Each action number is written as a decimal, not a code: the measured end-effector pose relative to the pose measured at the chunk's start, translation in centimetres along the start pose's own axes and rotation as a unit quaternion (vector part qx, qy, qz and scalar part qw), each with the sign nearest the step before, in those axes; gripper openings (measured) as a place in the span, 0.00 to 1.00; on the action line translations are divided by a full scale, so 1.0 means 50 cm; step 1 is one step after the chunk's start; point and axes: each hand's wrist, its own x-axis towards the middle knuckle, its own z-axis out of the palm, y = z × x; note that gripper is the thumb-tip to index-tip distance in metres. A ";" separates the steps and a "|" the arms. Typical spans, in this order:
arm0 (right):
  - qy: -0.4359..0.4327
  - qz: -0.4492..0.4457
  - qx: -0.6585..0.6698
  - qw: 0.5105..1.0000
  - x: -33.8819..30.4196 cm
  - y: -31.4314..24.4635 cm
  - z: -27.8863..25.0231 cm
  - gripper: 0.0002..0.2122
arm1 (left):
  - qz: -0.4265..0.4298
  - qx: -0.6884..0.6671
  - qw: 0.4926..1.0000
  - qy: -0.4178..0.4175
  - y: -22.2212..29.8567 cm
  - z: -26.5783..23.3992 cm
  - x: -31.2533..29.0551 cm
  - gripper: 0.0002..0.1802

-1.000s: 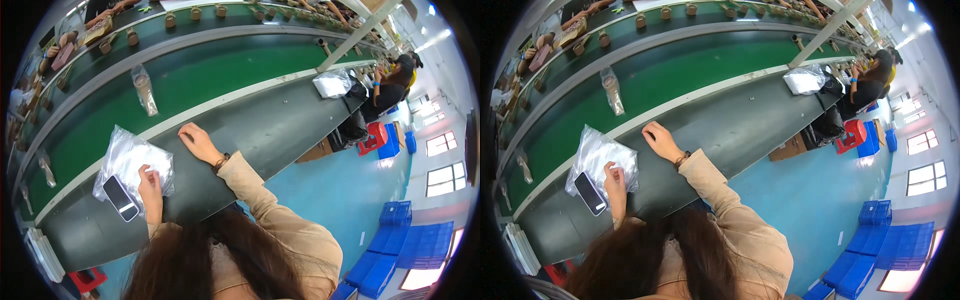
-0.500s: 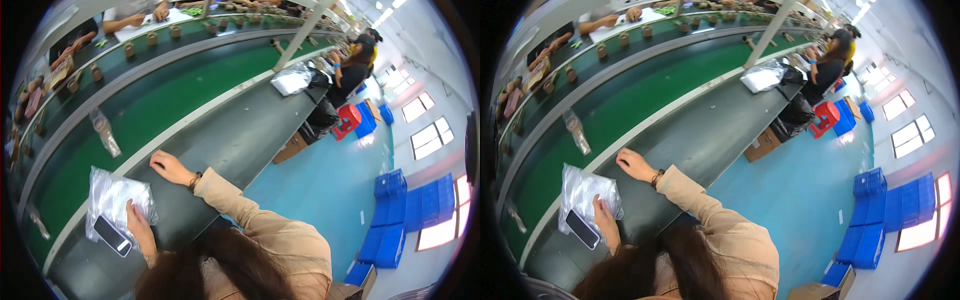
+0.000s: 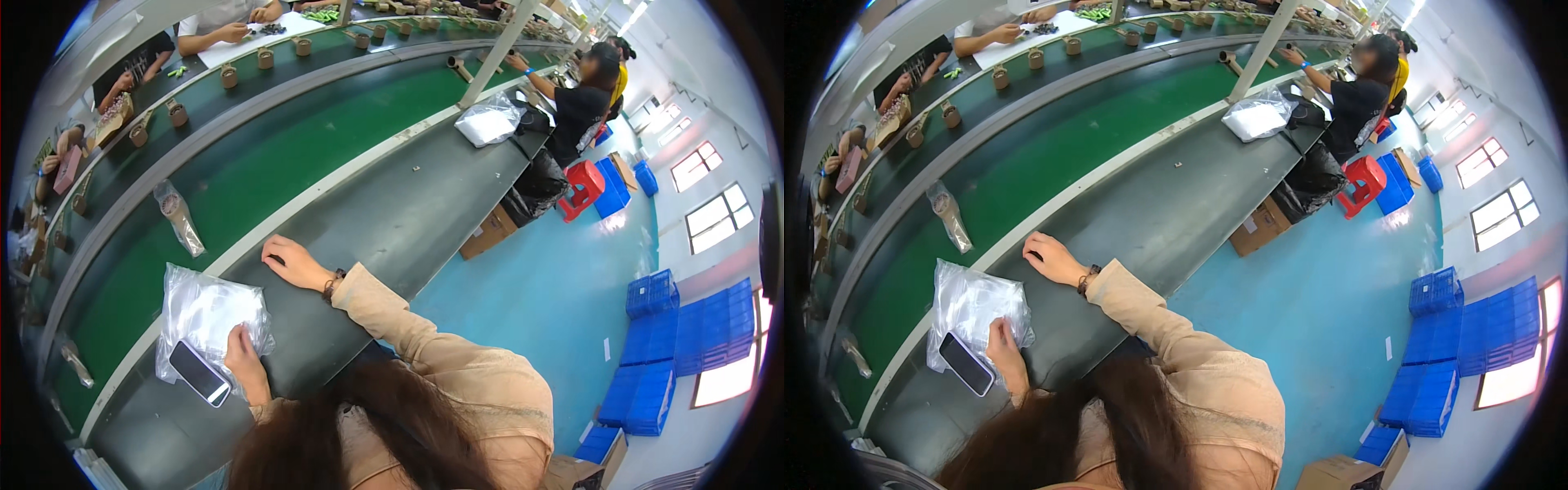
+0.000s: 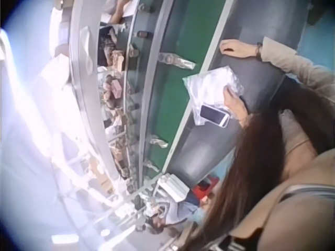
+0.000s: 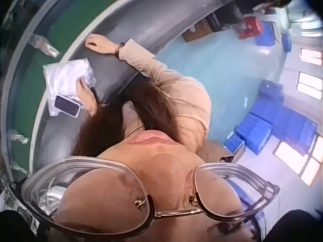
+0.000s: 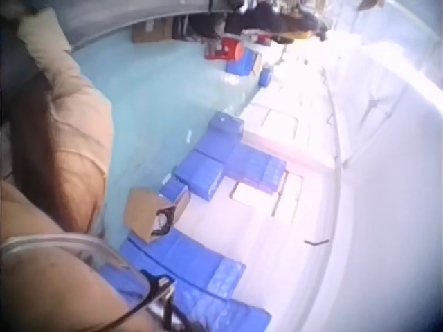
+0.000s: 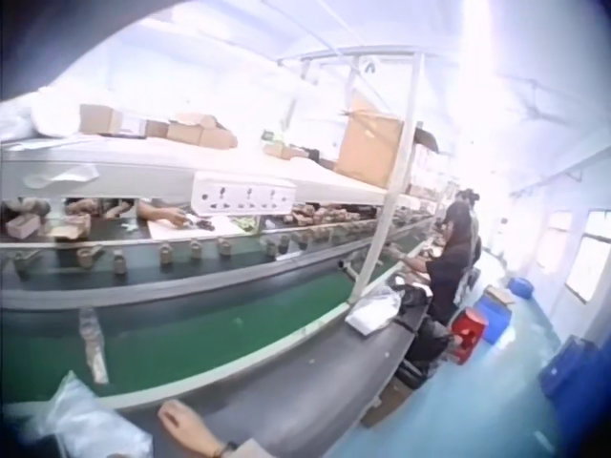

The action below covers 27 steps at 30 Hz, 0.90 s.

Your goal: Picking up cylindrical components from a conveyor belt and placing them into individual plastic bags.

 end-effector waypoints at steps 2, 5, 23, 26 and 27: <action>-0.003 0.004 -0.004 1.000 -0.002 0.000 -0.003 0.04 | 0.028 0.005 0.999 0.020 -0.008 0.007 -0.002 0.08; -0.006 0.009 -0.001 1.000 -0.004 0.005 -0.006 0.04 | 0.031 0.021 0.998 0.040 0.003 0.015 0.000 0.08; -0.008 0.000 -0.007 1.000 -0.001 0.008 -0.003 0.04 | 0.101 0.041 0.993 0.052 0.001 0.007 0.007 0.10; -0.005 0.008 -0.002 1.000 -0.001 0.004 0.001 0.04 | 0.099 0.066 0.991 0.060 -0.007 0.001 0.006 0.10; -0.005 0.007 -0.001 1.000 -0.001 0.004 0.001 0.04 | 0.086 0.076 0.992 0.058 -0.008 0.000 0.005 0.10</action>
